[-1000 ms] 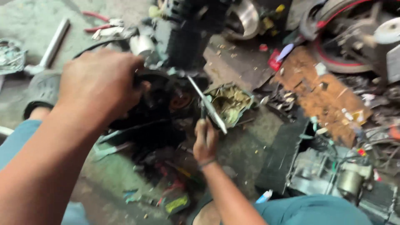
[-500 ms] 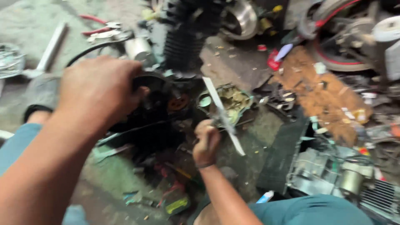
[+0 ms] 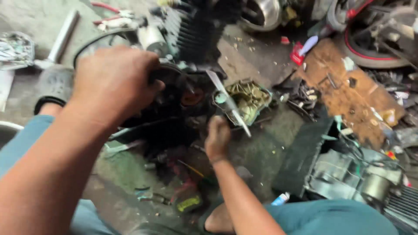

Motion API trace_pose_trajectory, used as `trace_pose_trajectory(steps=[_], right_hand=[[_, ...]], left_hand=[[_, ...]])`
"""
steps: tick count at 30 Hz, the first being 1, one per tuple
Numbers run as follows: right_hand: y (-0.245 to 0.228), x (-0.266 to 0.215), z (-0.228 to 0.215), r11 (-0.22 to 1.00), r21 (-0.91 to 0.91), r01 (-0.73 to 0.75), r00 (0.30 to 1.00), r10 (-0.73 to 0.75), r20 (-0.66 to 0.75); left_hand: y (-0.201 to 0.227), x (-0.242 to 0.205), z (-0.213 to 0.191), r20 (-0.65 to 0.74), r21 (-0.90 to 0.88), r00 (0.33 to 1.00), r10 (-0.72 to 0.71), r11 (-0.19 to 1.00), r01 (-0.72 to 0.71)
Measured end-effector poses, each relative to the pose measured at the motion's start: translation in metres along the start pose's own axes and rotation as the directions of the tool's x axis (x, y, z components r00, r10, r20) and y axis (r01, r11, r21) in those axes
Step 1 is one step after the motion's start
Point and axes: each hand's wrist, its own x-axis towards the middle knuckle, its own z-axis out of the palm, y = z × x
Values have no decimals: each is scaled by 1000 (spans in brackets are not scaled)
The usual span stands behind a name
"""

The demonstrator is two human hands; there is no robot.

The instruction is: Repairing and assembling a motorcycle engine block using various hand tools.

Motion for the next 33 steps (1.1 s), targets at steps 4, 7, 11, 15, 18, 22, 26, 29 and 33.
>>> trace_pose_trajectory(steps=[4,7,11,15,18,22,26,29,33], right_hand=[[-9,26,-17,995,-65,81,997,-81,3],[-1,8,-9,992,-122,15,1000,-17,-19],[17,11,-19,994,-89,-56,995,48,-85],[2,8,-20,975,-216,-44,997,31,-64],[17,14,-10,974,-225,-4,1000,-1,-20],[20,11,-30,981,-190,-43,999,38,-28],[0,-1,-7,973,-218,-79,997,78,-11],[-9,21,-17,932,-360,27,1000,-21,21],[2,3,-5,969,-248,16,1000,-11,19]], left_hand=[[15,17,2,-38,-44,999,35,998,-36],[8,6,0,-10,-27,1000,25,999,-25],[12,13,1,5,6,1000,11,1000,-11],[16,11,6,-47,-47,997,56,997,-59],[8,13,6,-43,-29,998,41,999,-42],[20,18,6,-71,-45,994,81,995,-85],[8,3,11,-55,-22,997,53,998,-55],[16,17,8,-145,-25,985,93,995,-97],[8,7,8,-123,-35,989,83,996,-88]])
